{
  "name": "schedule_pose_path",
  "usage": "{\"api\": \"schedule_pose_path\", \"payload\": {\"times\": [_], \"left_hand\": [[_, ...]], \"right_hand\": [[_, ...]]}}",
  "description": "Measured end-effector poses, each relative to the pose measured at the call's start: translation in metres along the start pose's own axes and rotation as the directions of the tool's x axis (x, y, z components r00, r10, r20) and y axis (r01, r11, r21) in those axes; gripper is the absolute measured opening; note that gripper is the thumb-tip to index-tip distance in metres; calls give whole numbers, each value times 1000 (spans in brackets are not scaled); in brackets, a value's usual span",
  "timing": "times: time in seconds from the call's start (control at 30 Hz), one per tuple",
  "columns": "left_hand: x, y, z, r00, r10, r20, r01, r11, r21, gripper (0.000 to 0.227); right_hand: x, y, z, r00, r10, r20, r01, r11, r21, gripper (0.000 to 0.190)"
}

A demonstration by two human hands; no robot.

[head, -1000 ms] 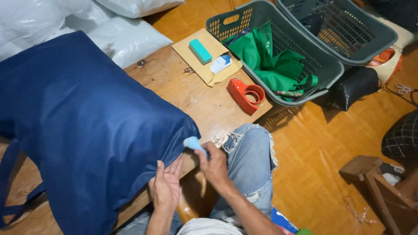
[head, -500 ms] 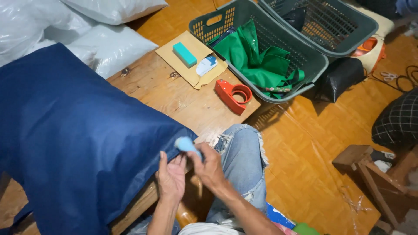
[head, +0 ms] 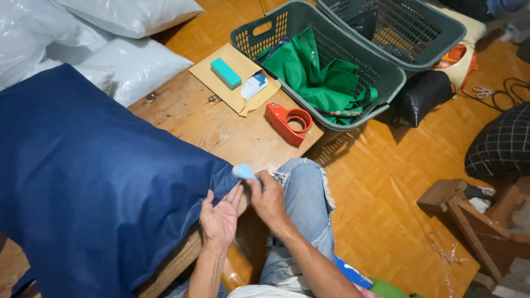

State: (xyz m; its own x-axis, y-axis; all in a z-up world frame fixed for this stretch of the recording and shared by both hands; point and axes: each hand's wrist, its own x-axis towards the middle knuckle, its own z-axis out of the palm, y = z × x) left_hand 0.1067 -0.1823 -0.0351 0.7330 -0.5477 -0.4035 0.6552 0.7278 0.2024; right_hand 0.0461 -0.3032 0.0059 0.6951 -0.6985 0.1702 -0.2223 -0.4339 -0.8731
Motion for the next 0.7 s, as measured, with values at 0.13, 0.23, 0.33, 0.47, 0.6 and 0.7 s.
{"api": "schedule_pose_path", "payload": {"times": [0.13, 0.23, 0.33, 0.47, 0.6, 0.7], "left_hand": [[-2, 3, 6, 999, -32, -8, 32, 999, 13, 73], [-2, 2, 6, 998, -48, 43, 49, 998, -27, 76], [-8, 5, 22, 1000, -31, -6, 31, 1000, 8, 71], [1, 1, -5, 999, -14, -31, 15, 1000, 23, 64], [8, -3, -30, 995, 90, -34, -90, 996, 12, 23], [-5, 1, -12, 993, 117, 22, -119, 991, 65, 42]], "right_hand": [[0, -17, -14, 992, 129, 13, -130, 984, 122, 17], [-6, -13, -14, 994, 71, 77, -82, 985, 154, 14], [0, -1, -9, 985, 161, 63, -164, 985, 47, 18], [-13, -32, -12, 1000, 4, 10, -6, 990, 138, 14], [-11, -14, 0, 988, 116, 97, -118, 993, 6, 18], [-9, -11, -4, 998, 31, -62, -28, 998, 57, 16]]}}
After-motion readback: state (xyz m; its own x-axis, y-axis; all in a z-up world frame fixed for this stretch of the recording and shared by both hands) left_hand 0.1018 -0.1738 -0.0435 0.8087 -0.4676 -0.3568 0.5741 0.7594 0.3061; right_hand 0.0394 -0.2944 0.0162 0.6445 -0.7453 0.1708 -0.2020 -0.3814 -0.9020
